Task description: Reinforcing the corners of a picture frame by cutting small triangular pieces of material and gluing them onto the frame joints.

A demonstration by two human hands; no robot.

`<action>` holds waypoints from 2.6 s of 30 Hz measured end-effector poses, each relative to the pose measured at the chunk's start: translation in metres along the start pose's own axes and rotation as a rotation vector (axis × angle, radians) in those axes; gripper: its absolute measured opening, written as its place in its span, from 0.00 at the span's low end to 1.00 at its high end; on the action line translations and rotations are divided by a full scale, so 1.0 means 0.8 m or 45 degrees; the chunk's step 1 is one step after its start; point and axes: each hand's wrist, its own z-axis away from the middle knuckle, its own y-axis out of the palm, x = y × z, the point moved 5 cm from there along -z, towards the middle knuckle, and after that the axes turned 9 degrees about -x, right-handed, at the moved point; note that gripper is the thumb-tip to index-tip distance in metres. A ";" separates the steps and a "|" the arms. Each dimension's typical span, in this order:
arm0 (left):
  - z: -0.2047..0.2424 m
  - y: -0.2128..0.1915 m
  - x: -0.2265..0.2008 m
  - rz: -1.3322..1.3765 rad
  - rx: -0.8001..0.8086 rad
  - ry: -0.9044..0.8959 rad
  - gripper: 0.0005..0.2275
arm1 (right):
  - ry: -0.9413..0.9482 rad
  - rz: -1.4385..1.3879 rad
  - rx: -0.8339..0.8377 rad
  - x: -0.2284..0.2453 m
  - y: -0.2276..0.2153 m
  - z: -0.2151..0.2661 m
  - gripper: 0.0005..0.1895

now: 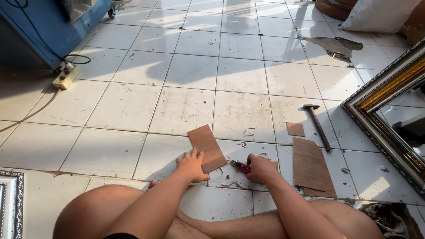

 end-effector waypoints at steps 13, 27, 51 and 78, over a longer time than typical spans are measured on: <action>-0.015 -0.021 -0.009 0.173 -0.173 -0.028 0.31 | 0.371 -1.221 -0.140 0.064 -0.044 0.006 0.26; -0.053 0.005 -0.008 0.046 -0.376 0.002 0.34 | -0.060 -0.517 -0.216 0.160 0.006 -0.164 0.16; -0.049 0.006 -0.004 -0.050 -0.363 -0.085 0.25 | -0.233 0.089 -0.105 0.161 0.025 -0.156 0.12; -0.048 0.011 -0.018 -0.034 0.004 -0.203 0.33 | -0.078 0.428 0.368 0.053 -0.032 0.043 0.22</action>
